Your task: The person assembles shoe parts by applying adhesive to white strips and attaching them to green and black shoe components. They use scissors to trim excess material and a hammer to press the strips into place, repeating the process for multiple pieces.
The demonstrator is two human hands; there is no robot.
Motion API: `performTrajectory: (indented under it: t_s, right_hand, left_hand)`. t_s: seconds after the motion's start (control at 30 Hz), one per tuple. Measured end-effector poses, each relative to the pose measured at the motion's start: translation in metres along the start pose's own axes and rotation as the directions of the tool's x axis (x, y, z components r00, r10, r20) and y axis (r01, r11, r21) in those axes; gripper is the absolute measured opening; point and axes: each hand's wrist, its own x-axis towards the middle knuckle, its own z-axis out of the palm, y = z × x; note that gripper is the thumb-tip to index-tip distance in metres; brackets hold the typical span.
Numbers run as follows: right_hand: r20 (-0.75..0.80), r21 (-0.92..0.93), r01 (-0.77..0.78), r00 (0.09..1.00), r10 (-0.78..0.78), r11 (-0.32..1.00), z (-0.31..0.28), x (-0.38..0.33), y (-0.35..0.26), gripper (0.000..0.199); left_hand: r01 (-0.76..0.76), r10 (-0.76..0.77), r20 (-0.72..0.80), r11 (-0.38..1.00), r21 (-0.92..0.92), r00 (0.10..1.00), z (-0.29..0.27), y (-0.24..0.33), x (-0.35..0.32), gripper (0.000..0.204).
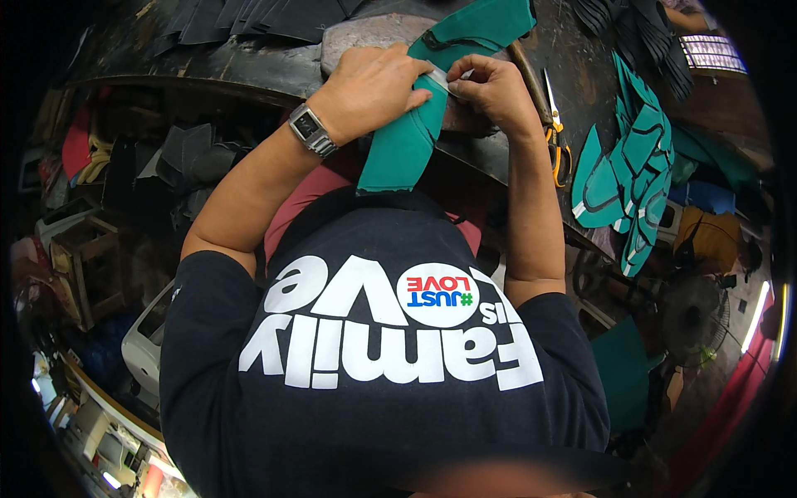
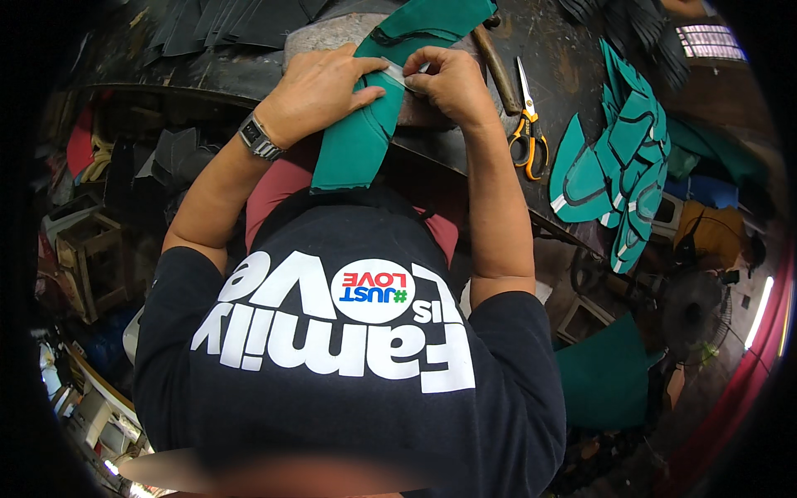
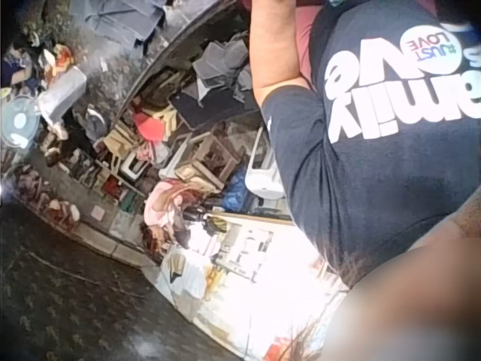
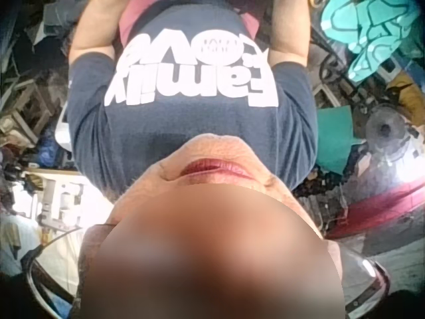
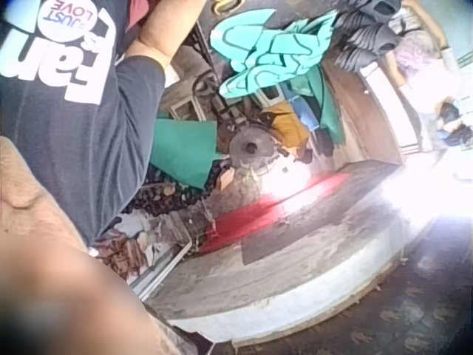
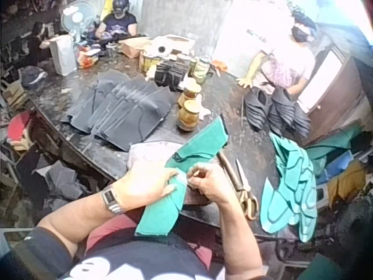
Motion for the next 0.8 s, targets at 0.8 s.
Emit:
performTrajectory:
  t_s: [0.8]
  right_hand:
    - [-0.311,-0.404,0.207,0.885,-0.346,0.891,-0.005,-0.057,-0.005,0.037]
  left_hand:
    - [0.068,-0.13,-0.114,0.899,-0.433,0.985,0.017,-0.004,-0.008,0.049]
